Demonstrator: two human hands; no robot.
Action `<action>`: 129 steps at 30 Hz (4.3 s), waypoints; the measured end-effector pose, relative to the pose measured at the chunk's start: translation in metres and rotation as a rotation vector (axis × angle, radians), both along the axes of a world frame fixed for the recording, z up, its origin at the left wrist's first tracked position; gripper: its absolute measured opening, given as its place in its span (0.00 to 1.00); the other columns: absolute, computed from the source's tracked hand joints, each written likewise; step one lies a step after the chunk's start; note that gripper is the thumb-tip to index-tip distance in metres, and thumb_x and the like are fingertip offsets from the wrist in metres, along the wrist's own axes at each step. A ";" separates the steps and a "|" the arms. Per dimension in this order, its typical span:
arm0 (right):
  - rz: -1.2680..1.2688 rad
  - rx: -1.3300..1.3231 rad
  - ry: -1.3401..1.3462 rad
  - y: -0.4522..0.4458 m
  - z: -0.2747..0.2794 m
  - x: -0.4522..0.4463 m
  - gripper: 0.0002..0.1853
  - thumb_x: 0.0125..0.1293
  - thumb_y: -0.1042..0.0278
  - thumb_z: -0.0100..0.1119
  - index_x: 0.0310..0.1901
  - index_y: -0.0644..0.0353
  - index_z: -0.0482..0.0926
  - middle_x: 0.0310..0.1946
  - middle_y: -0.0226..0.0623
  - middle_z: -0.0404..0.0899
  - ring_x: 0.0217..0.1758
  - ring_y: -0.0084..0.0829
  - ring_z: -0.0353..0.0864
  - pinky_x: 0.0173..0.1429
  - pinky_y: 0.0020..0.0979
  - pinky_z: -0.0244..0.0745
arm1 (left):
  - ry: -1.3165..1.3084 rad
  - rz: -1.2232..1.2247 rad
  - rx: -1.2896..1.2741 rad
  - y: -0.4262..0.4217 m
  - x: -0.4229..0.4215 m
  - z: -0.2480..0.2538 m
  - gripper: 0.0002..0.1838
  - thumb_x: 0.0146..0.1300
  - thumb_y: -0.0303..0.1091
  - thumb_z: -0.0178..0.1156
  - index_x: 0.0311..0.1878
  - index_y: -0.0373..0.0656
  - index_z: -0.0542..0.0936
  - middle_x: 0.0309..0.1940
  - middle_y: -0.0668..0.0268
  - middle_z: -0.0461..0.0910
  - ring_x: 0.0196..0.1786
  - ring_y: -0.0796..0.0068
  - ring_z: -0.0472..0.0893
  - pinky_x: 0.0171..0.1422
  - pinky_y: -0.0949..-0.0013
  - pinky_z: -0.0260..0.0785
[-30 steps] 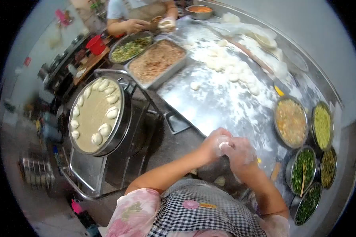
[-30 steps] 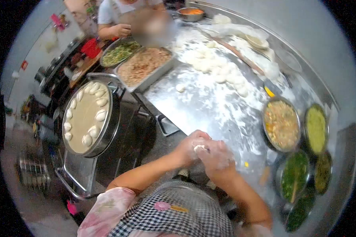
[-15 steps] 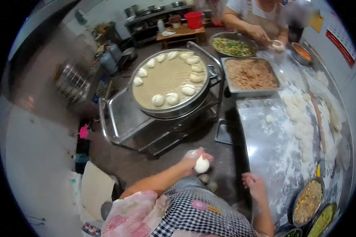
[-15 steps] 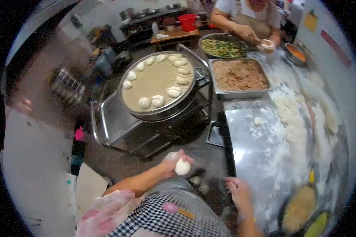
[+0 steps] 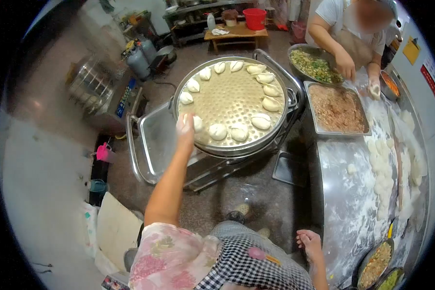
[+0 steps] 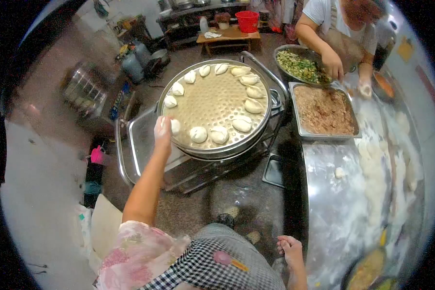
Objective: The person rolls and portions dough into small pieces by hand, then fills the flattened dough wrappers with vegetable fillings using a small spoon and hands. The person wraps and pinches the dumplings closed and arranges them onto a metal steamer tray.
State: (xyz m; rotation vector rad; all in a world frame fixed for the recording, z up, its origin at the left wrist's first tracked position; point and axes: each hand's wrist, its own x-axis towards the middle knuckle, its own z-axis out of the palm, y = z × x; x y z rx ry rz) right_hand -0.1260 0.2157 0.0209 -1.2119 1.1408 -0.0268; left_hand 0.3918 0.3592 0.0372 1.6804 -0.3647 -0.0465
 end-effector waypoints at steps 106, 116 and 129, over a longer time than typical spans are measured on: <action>-0.302 -0.759 0.169 -0.176 -0.029 -0.123 0.09 0.65 0.72 0.44 0.45 0.61 0.71 0.44 0.46 0.70 0.46 0.40 0.74 0.51 0.41 0.71 | -0.210 -1.775 0.751 -0.368 -0.402 0.048 0.32 0.61 0.48 0.54 0.61 0.33 0.66 0.53 0.51 0.72 0.53 0.60 0.74 0.59 0.62 0.66; -0.342 -0.378 0.373 -0.176 -0.031 -0.110 0.17 0.65 0.64 0.52 0.52 0.63 0.74 0.48 0.46 0.77 0.49 0.39 0.76 0.57 0.33 0.70 | -0.973 -1.535 0.407 -0.376 -0.509 -0.065 0.37 0.64 0.49 0.50 0.71 0.39 0.52 0.70 0.47 0.49 0.73 0.47 0.48 0.75 0.50 0.38; -0.757 -0.260 0.222 -0.068 0.014 -0.183 0.11 0.66 0.65 0.50 0.39 0.66 0.75 0.30 0.37 0.75 0.30 0.28 0.73 0.37 0.29 0.70 | -0.512 -1.958 0.297 -0.418 -0.484 -0.109 0.20 0.63 0.41 0.54 0.54 0.39 0.74 0.47 0.52 0.78 0.52 0.59 0.76 0.59 0.61 0.66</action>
